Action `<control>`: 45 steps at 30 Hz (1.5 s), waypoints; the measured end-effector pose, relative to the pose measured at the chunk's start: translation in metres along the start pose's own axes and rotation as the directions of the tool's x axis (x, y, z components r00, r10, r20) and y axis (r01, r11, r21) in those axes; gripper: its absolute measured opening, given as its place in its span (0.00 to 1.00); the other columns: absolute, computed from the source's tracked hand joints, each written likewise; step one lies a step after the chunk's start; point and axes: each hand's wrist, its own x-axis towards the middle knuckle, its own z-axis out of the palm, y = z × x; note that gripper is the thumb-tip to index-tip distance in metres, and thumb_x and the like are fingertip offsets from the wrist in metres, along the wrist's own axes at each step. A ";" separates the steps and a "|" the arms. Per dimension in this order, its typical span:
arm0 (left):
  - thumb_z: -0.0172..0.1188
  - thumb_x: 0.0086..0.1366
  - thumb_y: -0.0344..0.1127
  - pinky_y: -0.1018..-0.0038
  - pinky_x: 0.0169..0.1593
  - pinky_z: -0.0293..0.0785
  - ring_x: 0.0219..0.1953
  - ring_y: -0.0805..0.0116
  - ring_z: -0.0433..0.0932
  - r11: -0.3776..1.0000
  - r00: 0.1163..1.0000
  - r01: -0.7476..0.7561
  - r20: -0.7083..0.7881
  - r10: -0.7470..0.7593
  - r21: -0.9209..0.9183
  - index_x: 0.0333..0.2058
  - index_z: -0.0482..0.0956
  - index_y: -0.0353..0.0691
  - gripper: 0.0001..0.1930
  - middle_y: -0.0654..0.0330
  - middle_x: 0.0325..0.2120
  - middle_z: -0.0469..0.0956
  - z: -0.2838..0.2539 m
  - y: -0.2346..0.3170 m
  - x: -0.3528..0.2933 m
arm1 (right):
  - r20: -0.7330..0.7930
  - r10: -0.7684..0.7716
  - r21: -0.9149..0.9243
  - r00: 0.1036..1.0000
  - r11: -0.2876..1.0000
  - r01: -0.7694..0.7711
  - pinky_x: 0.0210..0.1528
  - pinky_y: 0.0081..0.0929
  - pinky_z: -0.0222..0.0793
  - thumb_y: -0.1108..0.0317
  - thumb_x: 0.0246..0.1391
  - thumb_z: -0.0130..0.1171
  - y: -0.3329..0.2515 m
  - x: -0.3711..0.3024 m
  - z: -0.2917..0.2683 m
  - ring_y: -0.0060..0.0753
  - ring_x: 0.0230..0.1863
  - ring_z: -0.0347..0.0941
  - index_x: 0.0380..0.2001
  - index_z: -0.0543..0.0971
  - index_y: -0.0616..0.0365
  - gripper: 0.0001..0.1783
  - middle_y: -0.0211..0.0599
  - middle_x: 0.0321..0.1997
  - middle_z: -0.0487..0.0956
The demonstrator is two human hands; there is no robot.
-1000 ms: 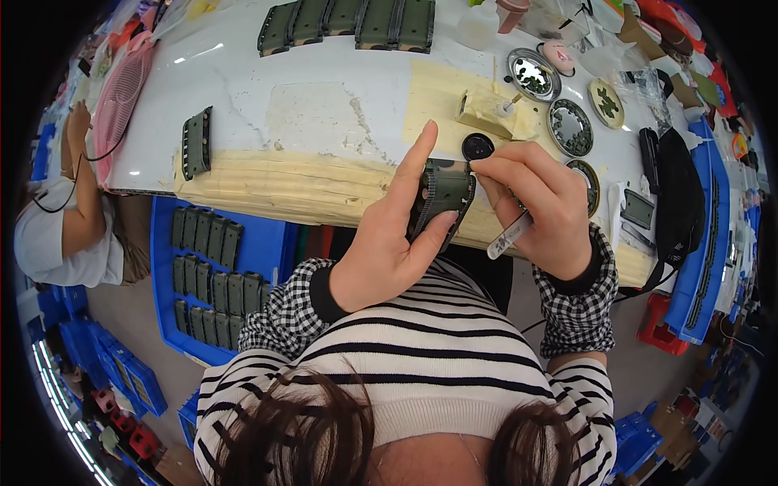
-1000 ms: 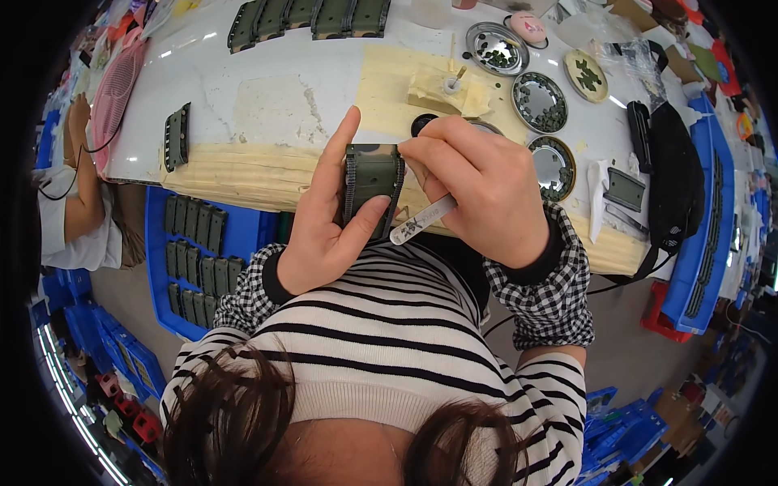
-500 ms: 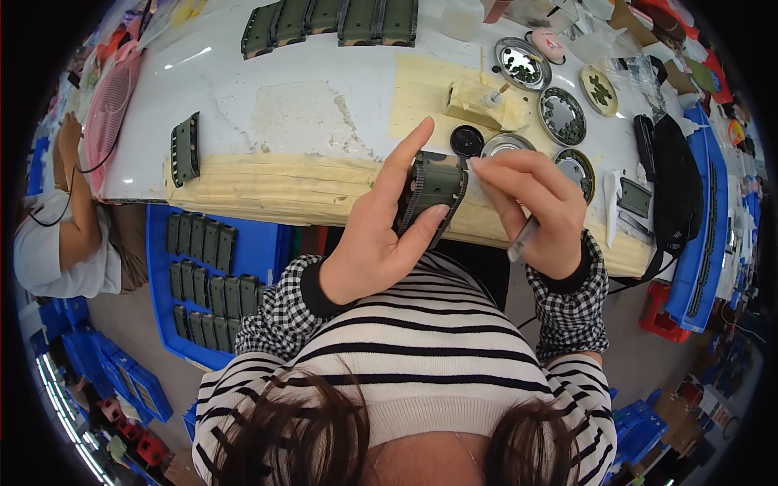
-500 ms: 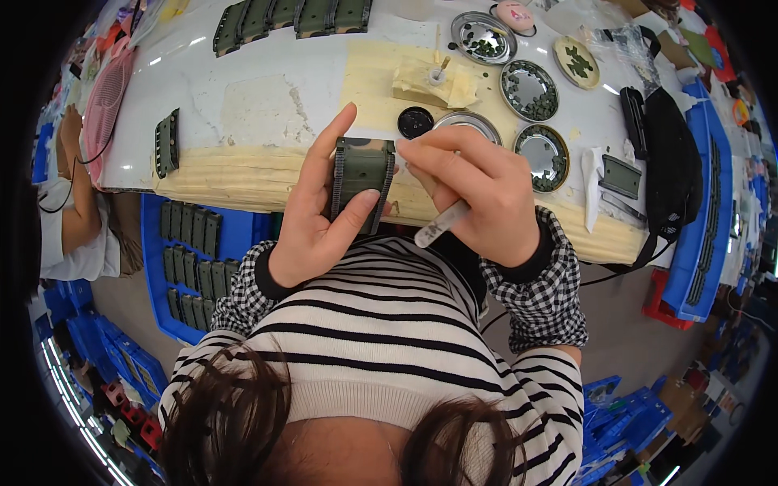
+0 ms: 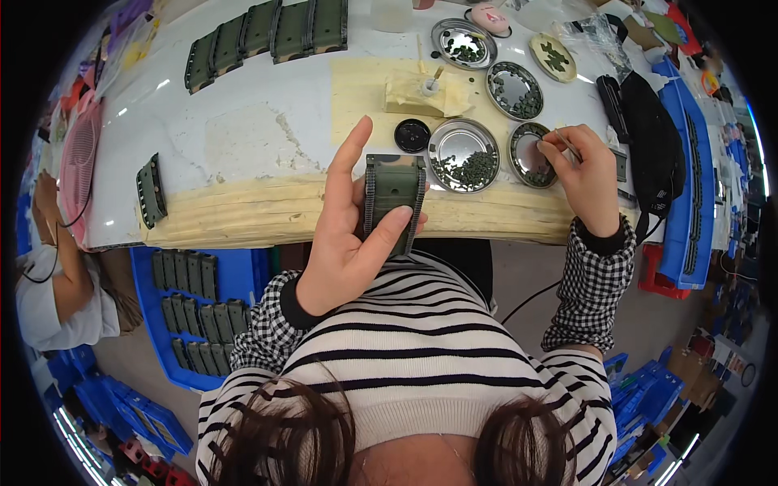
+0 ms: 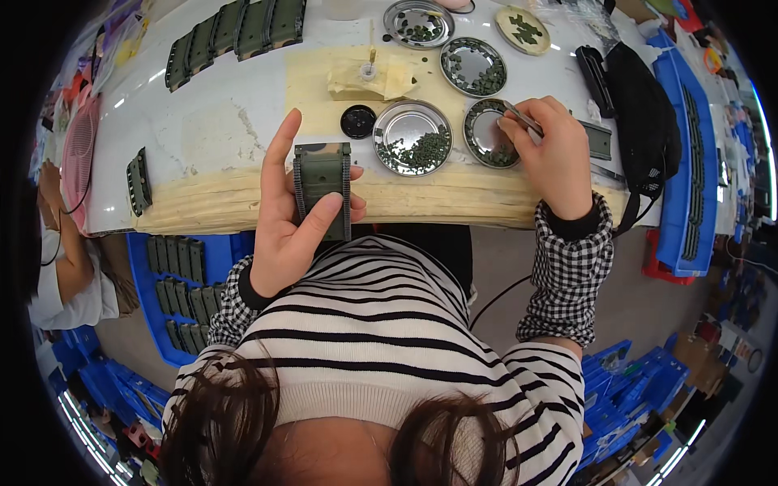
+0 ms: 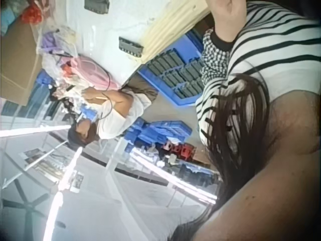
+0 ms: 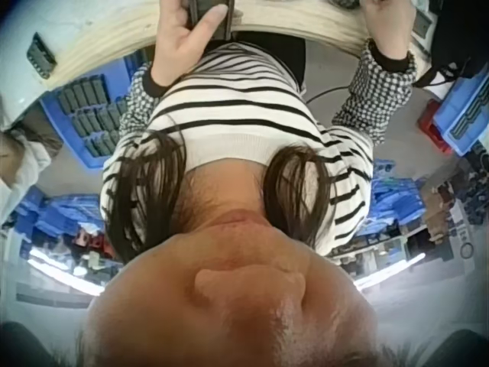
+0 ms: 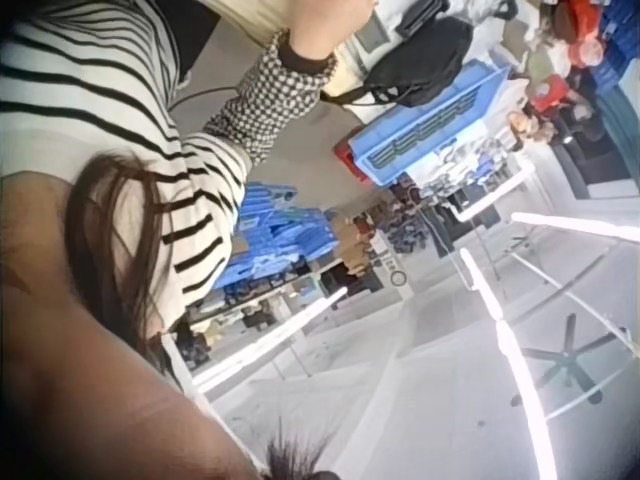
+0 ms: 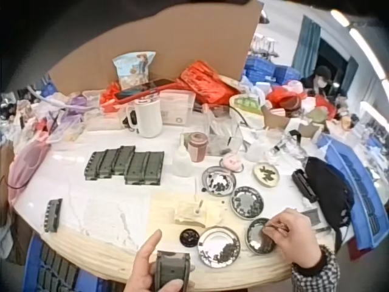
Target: Assembling internal components into toy tank chassis at a factory workbench.
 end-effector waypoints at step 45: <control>0.38 0.76 0.39 0.82 0.43 0.63 0.34 0.80 0.65 0.997 0.990 0.065 0.129 -0.059 -0.041 0.35 0.69 0.36 0.15 0.65 0.29 0.69 -0.009 -0.011 0.000 | -0.098 -0.460 0.394 0.883 0.797 0.459 0.23 0.28 0.70 0.81 0.36 0.62 -0.120 -0.021 0.053 0.36 0.23 0.73 0.33 0.76 0.59 0.16 0.37 0.29 0.71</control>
